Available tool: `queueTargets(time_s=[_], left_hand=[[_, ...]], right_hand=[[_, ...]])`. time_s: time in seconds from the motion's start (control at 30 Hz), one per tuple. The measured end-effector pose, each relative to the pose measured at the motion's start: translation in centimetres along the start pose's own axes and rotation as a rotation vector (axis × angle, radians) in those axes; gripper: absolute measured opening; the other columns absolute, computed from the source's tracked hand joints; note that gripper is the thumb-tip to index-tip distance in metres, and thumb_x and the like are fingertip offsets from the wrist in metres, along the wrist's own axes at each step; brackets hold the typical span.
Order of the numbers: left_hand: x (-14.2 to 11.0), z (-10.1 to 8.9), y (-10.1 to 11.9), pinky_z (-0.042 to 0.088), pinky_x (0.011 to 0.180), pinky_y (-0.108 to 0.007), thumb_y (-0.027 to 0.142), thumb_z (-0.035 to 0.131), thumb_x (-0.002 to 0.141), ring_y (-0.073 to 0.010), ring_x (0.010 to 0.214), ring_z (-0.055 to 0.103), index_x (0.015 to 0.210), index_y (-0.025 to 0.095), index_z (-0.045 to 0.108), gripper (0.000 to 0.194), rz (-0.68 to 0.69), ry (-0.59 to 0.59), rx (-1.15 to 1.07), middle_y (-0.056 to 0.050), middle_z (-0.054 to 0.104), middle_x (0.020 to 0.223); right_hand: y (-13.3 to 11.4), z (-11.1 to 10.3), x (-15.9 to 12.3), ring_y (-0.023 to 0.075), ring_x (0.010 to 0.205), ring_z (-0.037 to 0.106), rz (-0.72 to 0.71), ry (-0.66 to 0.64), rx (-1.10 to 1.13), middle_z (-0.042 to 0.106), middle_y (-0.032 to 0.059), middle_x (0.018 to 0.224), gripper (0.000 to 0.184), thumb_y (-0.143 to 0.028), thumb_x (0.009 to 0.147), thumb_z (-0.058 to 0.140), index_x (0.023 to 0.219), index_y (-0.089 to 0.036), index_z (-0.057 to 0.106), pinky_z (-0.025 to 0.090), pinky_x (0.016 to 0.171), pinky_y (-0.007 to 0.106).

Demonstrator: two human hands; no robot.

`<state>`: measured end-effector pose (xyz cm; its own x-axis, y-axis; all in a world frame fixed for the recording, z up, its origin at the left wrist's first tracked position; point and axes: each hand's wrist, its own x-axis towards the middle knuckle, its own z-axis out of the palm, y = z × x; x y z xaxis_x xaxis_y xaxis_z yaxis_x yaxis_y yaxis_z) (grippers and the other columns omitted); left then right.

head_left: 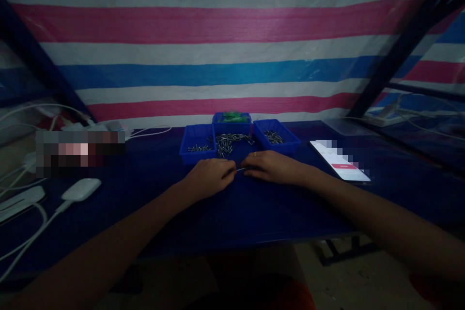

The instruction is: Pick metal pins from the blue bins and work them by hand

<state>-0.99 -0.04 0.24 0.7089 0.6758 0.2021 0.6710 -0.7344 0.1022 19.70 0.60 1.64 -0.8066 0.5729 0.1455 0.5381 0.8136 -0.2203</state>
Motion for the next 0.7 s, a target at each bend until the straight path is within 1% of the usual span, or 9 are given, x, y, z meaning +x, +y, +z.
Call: queueTargets(time_s=[0.13,0.33,0.53,0.7], left_hand=[[0.07,-0.23,0.00,0.035,0.055,-0.024,0.027,0.040,0.085,-0.0110,0.063,0.053,0.084,0.019,0.057,0.019,-0.003,0.024,-0.020,0.000,0.060,0.073],[0.12,-0.29,-0.05,0.034,0.055,-0.023,0.028,0.041,0.084,-0.0107,0.064,0.052,0.084,0.019,0.057,0.019,-0.026,0.046,-0.045,0.000,0.059,0.074],[0.16,-0.06,-0.03,0.033,0.054,-0.022,0.031,0.045,0.083,-0.0101,0.061,0.050,0.085,0.019,0.057,0.016,-0.032,0.086,-0.108,0.002,0.056,0.069],[0.18,0.00,0.08,0.034,0.055,-0.022,0.029,0.048,0.082,-0.0087,0.060,0.048,0.085,0.019,0.057,0.014,-0.011,0.134,-0.143,0.002,0.055,0.070]], right_hand=[[0.19,-0.44,-0.03,0.0152,0.079,0.057,0.020,-0.003,-0.020,0.062,0.0056,0.088,0.020,-0.025,0.086,0.045,0.098,-0.017,0.059,0.043,0.072,0.028],[0.06,-0.34,-0.15,0.0144,0.075,0.057,0.017,-0.008,0.002,0.062,0.0043,0.083,0.020,-0.027,0.088,0.043,0.094,-0.018,0.059,0.042,0.068,0.027],[0.14,-0.07,-0.18,0.0140,0.074,0.057,0.006,-0.012,-0.022,0.061,0.0042,0.081,0.021,-0.027,0.089,0.040,0.093,-0.017,0.058,0.041,0.067,0.027],[-0.17,-0.01,-0.14,0.0134,0.073,0.056,-0.018,-0.017,-0.019,0.061,0.0043,0.080,0.023,-0.027,0.089,0.038,0.092,-0.016,0.057,0.041,0.066,0.026]])
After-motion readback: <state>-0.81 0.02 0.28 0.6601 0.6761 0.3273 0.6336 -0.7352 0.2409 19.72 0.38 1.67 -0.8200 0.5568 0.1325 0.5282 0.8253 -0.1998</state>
